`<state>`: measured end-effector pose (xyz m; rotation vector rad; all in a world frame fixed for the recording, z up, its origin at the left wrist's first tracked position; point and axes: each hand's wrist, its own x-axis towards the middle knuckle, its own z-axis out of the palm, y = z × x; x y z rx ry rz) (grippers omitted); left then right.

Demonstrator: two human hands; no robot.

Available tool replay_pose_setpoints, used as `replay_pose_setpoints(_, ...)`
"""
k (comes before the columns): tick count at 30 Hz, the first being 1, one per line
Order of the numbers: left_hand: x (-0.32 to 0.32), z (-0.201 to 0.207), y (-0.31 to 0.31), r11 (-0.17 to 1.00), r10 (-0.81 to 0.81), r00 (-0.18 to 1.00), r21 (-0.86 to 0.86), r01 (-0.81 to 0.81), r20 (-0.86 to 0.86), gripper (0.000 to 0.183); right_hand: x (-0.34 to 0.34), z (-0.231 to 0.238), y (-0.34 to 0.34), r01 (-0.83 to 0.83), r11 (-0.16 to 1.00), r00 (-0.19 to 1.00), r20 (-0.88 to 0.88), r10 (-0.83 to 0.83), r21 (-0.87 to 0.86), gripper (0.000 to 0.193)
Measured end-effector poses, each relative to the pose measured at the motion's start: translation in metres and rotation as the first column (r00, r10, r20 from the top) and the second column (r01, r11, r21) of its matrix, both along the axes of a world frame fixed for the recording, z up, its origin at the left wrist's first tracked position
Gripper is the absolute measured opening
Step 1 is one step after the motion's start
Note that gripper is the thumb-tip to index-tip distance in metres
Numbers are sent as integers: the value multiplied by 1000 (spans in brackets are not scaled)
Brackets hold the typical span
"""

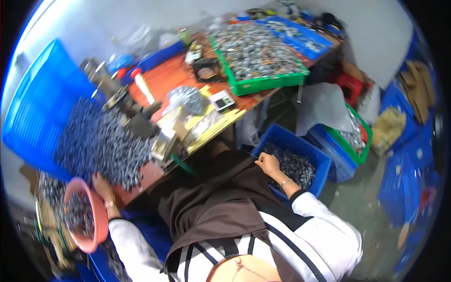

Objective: Assembling small components using a manual press machine on a factory floor.

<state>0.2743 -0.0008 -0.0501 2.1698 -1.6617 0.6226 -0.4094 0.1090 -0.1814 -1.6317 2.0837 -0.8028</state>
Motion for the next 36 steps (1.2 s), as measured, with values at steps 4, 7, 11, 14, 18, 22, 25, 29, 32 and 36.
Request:
replay_pose_setpoints(4, -6, 7, -2, 978, -42, 999, -203, 38, -15, 30, 22, 28, 2, -11, 981, 987, 154, 41, -191, 33)
replay_pose_setpoints(7, -32, 18, -1, 951, -119, 910, -310, -11, -397, 26, 40, 56, -5, -129, 956, 954, 228, 192, -265, 34)
replay_pose_setpoints(11, -85, 15, 12, 856, -517, -227, -489, -169, -825, 30, 75, 59, -12, -390, 865, 915, -28, 403, -316, 35)
replay_pose_setpoints(14, -145, 11, 17, 852, -487, -461, -520, -64, -741, 19, 98, 22, -17, -515, 827, 857, -106, 504, -226, 36)
replay_pose_setpoints(18, -242, 2, 33, 812, -571, -13, -567, 138, -821, 18, 109, 18, -5, -576, 793, 813, -36, 582, -198, 36)
replay_pose_setpoints(22, -288, 5, 37, 802, -579, 146, -529, 276, -802, 24, 110, 22, -3, -528, 800, 825, 52, 563, -283, 33)
replay_pose_setpoints(25, -296, 3, 25, 734, -675, 378, -525, 430, -634, 29, 111, 28, 0, -526, 791, 824, 42, 565, -313, 33)
replay_pose_setpoints(29, -296, 9, 14, 734, -654, 331, -463, 497, -680, 30, 110, 41, 2, -452, 826, 700, 439, 563, -337, 35)
replay_pose_setpoints(32, -292, 2, 0, 717, -684, 388, -471, 514, -618, 31, 107, 46, 4, -387, 891, 628, 640, 443, -238, 39)
replay_pose_setpoints(36, -282, -10, -18, 750, -656, 469, -444, 489, -592, 30, 107, 56, 2, -363, 902, 606, 677, 418, -233, 40)
